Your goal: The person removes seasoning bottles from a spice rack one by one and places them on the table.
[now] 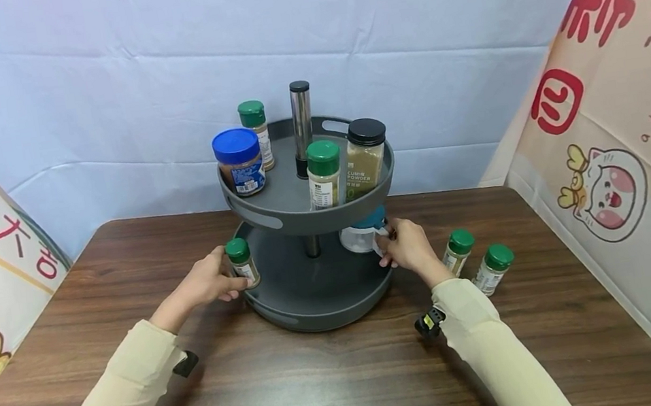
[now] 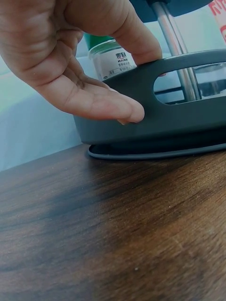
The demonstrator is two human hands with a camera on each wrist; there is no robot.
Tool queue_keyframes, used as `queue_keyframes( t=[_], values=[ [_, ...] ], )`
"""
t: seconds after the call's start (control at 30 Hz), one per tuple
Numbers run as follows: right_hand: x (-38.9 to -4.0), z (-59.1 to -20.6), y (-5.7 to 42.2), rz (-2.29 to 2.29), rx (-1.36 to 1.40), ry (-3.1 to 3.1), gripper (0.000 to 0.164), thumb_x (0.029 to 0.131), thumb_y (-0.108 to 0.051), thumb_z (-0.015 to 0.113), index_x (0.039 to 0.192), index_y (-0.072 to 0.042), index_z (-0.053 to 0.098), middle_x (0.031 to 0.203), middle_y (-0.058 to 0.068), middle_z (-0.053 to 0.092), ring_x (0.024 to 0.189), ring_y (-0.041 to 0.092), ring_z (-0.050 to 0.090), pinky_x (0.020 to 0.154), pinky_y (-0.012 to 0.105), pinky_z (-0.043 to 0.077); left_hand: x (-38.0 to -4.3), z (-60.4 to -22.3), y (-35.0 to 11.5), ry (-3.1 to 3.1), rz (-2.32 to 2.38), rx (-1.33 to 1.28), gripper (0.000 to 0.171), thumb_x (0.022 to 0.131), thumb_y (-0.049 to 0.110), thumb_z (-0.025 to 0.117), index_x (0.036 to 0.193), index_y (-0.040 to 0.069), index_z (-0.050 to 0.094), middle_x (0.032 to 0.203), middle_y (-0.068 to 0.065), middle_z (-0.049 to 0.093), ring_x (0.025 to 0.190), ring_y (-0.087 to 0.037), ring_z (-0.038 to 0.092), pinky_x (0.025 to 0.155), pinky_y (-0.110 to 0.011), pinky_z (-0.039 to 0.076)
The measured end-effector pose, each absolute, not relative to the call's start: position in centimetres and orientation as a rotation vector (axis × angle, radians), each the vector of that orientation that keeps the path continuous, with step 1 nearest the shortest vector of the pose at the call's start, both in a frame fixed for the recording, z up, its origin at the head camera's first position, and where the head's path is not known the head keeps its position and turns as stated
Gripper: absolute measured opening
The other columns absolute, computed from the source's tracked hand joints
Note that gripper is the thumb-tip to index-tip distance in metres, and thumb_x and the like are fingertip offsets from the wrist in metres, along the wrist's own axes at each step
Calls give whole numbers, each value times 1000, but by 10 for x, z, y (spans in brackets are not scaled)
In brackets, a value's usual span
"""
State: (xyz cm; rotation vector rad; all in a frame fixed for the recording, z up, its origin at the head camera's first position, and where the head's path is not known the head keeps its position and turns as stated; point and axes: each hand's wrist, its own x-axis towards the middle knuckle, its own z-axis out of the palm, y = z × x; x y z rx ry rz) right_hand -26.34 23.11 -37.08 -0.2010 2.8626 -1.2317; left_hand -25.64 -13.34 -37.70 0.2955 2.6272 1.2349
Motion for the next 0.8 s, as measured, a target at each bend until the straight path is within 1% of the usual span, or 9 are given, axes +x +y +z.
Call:
queue_keyframes(
  t=[0.13,0.17,0.3,0.57,0.67,0.8],
  values=[
    [-263,-373,231,-1232,-225,2879,20,92,-16,52,98,2,52,67,12,63,52,20,60,53,49,53,-256,-377,-134,2626,1237,284,77,76,17,72,134,-6,26,103,-25,58,59,-19,61,57,-35,55],
    [-263,-373,231,-1232,-232,2882,21,92,-16,52,100,2,52,67,12,63,52,20,60,53,48,53,-256,-377,-134,2624,1237,283,78,76,18,72,134,-6,26,103,-24,58,59,-19,61,57,-35,55],
    [-262,-373,231,-1236,-238,2884,21,92,-17,51,101,3,52,68,12,63,52,19,60,54,48,53,-256,-378,-134,2618,1238,281,78,77,18,72,134,-6,25,103,-25,58,59,-18,61,58,-37,55],
    [-256,-366,232,-1315,-257,2901,18,92,-14,51,95,4,52,73,16,63,55,19,62,54,46,54,-257,-378,-133,2619,1232,278,78,76,18,72,134,-6,25,103,-24,58,58,-17,61,55,-32,54],
    [-253,-359,232,-1340,-264,2911,19,92,-15,51,94,3,52,71,17,65,56,19,62,52,43,55,-258,-378,-133,2621,1233,278,78,76,18,72,135,-6,25,104,-24,58,58,-17,61,55,-33,54],
    [-249,-348,232,-1364,-261,2919,20,93,-17,51,93,3,52,72,18,65,57,21,63,48,35,54,-258,-378,-133,2620,1239,282,79,77,17,72,135,-6,24,105,-25,57,59,-16,61,55,-32,55]
  ],
)
